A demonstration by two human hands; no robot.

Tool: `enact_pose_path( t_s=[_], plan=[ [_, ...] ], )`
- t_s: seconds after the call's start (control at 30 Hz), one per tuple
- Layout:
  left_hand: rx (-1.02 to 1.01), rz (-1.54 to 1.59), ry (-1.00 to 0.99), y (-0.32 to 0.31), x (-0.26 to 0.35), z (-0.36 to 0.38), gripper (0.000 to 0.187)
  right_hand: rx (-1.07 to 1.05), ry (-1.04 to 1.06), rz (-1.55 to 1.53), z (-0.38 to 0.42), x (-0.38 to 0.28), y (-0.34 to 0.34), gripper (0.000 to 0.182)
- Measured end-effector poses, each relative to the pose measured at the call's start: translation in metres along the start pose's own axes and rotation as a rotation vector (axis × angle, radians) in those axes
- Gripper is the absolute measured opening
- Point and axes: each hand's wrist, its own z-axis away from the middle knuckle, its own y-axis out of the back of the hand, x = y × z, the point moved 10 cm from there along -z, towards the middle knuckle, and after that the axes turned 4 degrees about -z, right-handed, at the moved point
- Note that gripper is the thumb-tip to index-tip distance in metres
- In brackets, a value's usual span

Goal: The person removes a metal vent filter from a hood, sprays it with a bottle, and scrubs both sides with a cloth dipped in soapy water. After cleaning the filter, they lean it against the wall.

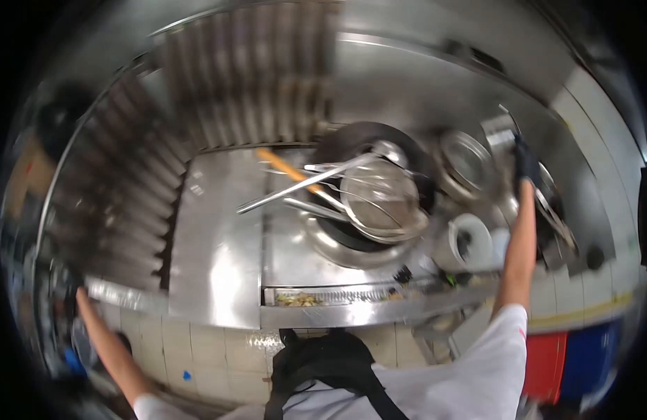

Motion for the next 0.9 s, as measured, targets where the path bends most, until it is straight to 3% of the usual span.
enact_pose_path(
  t_s=[0.03, 0.13, 0.17, 0.23, 0.27, 0.3, 0.37, 0.4, 0.47, 0.53, 0.63, 0.67, 0.73, 0.77, 0.8, 0.87, 0.9],
  plan=[
    [-0.001, -0.089, 0.008, 0.002, -0.006, 0.006, 0.048, -0.435, -0.555, -0.115, 0.020, 0.028, -0.048, 0.043],
    [-0.035, -0.341, 0.051, -0.005, -0.007, 0.019, 0.049, -0.355, 0.375, -0.483, 0.054, -0.054, -0.075, 0.032],
    [-0.037, -0.427, 0.037, -0.008, 0.005, 0.024, 0.050, -0.300, 0.382, -0.490, 0.073, -0.052, -0.086, 0.034],
    [0.222, -0.706, -0.121, 0.034, 0.062, 0.055, 0.050, -0.203, 0.166, -0.656, 0.136, -0.056, -0.097, 0.039],
    [0.216, -0.726, -0.083, 0.041, 0.069, 0.055, 0.050, -0.183, 0.104, -0.780, 0.172, -0.068, -0.097, 0.043],
    [0.425, -0.457, -0.221, 0.063, 0.096, 0.062, 0.059, -0.302, 0.016, -0.892, 0.215, -0.106, -0.091, 0.043],
    [0.512, -0.141, -0.284, 0.087, 0.112, 0.076, 0.058, -0.419, -0.124, -1.076, 0.301, -0.182, -0.073, 0.039],
    [0.552, 0.013, -0.328, 0.099, 0.121, 0.084, 0.058, -0.606, -0.200, -1.199, 0.343, -0.247, -0.062, 0.036],
    [0.396, -0.064, -0.299, -0.007, 0.057, 0.059, 0.065, -0.881, -0.243, -1.212, 0.436, -0.319, -0.083, 0.036],
    [0.363, 0.528, -0.206, 0.104, 0.111, 0.085, 0.051, -1.266, -0.334, -1.215, 0.535, -0.414, -0.082, 0.036],
    [0.354, 1.137, -0.031, 0.156, 0.134, 0.095, 0.033, -1.385, 0.322, -0.993, 0.634, -0.530, -0.065, 0.033],
    [0.382, 1.198, 0.013, 0.162, 0.140, 0.100, 0.029, -1.373, 0.559, -0.889, 0.661, -0.565, -0.051, 0.032],
    [0.440, 0.913, 0.075, 0.143, 0.135, 0.112, 0.028, -1.541, 0.697, -0.821, 0.708, -0.606, -0.047, 0.030],
    [0.469, 1.030, 0.017, 0.143, 0.138, 0.112, 0.029, -1.651, 0.586, -1.057, 0.717, -0.627, -0.038, 0.032],
    [0.440, 1.039, 0.011, 0.139, 0.137, 0.106, 0.029, -1.834, 0.250, -1.239, 0.731, -0.640, -0.039, 0.034],
    [0.411, 0.839, -0.171, 0.143, 0.145, 0.090, 0.034, -1.764, 0.181, -1.484, 0.734, -0.671, -0.021, 0.034],
    [0.389, 0.739, -0.269, 0.141, 0.151, 0.083, 0.037, -1.870, -0.013, -1.528, 0.746, -0.678, -0.023, 0.035]
  ],
)
